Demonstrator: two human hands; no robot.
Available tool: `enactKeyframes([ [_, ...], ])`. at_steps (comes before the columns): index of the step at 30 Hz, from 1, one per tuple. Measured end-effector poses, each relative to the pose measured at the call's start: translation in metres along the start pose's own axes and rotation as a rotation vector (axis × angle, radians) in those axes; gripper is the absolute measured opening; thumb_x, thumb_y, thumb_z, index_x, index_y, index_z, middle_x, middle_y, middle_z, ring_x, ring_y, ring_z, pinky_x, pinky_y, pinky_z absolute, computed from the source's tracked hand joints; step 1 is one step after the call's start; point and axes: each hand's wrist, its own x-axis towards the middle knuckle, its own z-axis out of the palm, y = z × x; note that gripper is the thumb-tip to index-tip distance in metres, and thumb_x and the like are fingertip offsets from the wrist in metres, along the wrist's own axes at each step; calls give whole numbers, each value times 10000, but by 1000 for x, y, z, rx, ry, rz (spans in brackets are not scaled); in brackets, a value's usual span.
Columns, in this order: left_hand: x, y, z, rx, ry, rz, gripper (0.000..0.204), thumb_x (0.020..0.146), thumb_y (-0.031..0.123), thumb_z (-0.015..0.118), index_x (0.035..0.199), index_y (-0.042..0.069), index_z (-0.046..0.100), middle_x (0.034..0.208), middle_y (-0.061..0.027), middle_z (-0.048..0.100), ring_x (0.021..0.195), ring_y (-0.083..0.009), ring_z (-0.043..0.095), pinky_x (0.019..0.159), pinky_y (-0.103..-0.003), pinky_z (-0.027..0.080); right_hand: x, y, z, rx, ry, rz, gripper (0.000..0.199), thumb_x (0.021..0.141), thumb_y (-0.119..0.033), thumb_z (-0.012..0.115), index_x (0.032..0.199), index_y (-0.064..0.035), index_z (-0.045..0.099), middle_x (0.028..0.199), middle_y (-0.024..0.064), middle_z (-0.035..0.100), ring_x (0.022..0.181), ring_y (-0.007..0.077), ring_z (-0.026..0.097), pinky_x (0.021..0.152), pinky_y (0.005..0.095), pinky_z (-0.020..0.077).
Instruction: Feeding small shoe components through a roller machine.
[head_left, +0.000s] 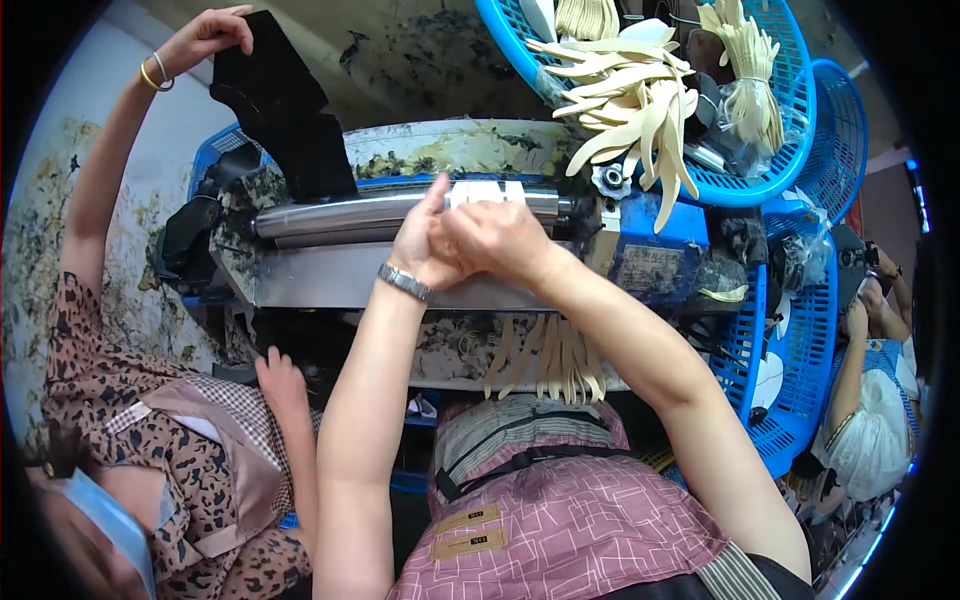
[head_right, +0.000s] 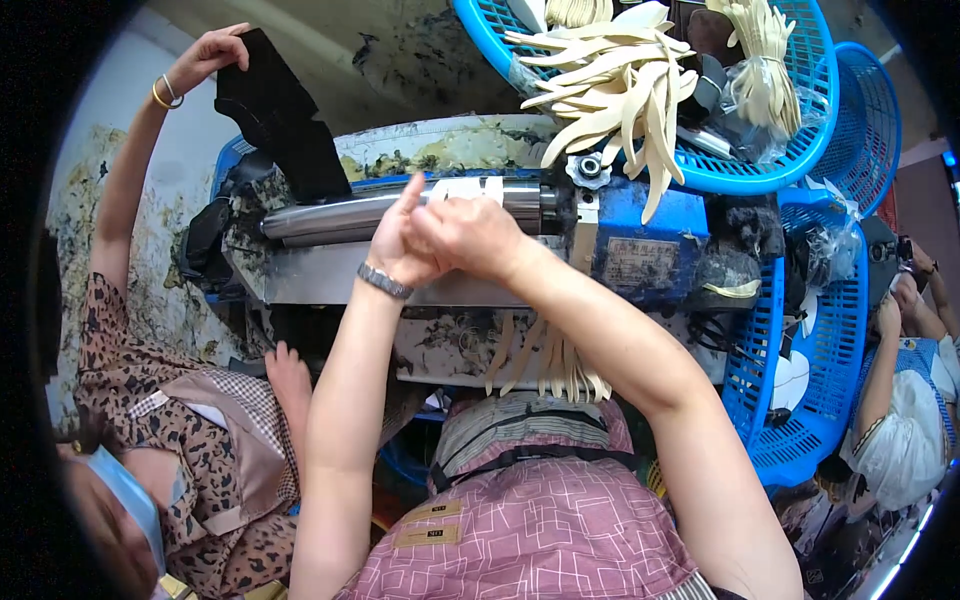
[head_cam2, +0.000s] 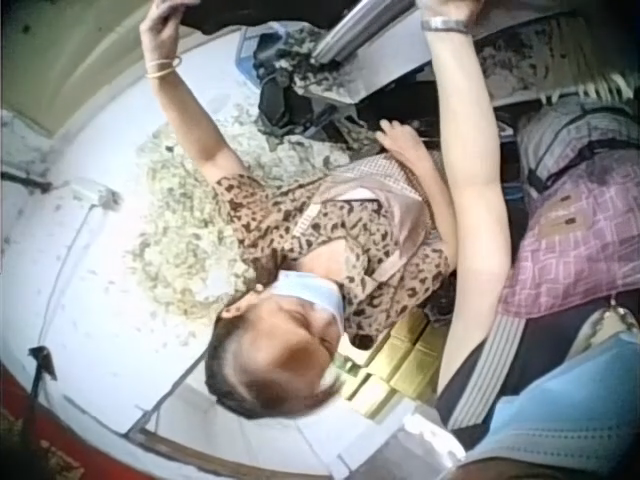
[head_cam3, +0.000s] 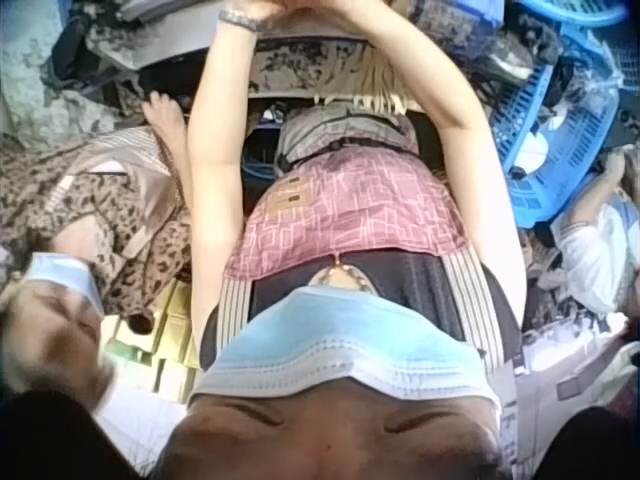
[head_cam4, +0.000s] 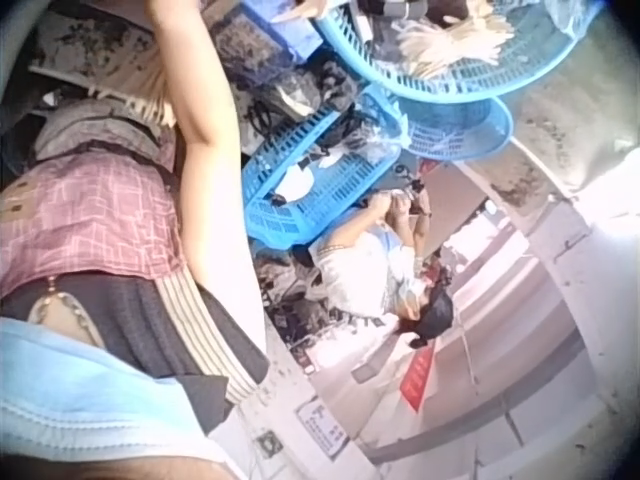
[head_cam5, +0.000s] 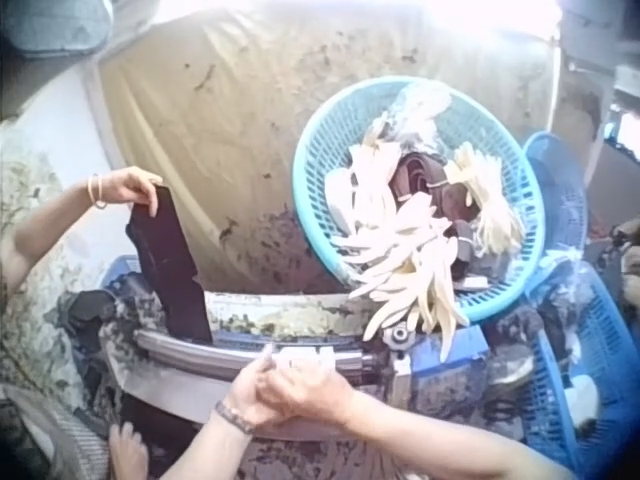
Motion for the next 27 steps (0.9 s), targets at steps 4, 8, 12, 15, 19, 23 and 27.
enactKeyframes([
  [4,16,2,-3,184,1,-111,294,843,193,485,1024,-35,521,975,-143,582,898,-228,564,823,-328,440,-8,-16,-2,85,71,-59,133,726,-184,551,703,-79,474,586,20,497,534,146,548,449,277,438],
  [8,0,-25,-8,334,20,-94,290,843,152,470,1057,-42,493,967,-131,573,891,-212,551,797,-327,450,-30,-38,-4,245,96,17,166,717,-178,580,661,-62,475,617,51,470,540,164,512,490,293,420],
  [12,-40,-86,-6,269,111,-44,296,852,168,467,1070,-32,483,959,-143,579,854,-215,571,768,-333,469,-64,-83,-27,346,108,59,164,684,-162,601,635,-57,485,602,44,449,520,159,480,473,282,397],
  [15,-61,-119,-10,46,207,-73,322,889,173,396,1091,-69,463,946,-195,580,840,-250,589,767,-339,476,-80,-106,-42,507,19,129,151,668,-144,607,632,-58,489,602,42,445,530,153,488,462,284,391],
  [19,-44,-106,-28,79,156,-69,454,920,309,268,1173,-44,396,1013,-217,552,909,-291,562,828,-385,442,-73,-96,-30,502,71,200,133,656,-126,655,682,-56,545,533,46,443,458,189,476,435,305,387],
  [23,-20,-69,-37,-56,65,-233,526,908,369,261,1198,-55,371,1125,-232,482,1027,-310,491,922,-404,361,-53,-74,-21,564,25,304,164,679,-134,649,772,-43,548,556,65,475,493,218,498,455,318,391],
  [27,-33,-61,-28,2,180,-9,443,894,329,331,1103,-43,447,1078,-173,525,983,-270,524,879,-364,408,-36,-63,-53,569,26,133,242,706,-182,635,874,-30,550,708,113,554,632,260,553,574,347,433],
])
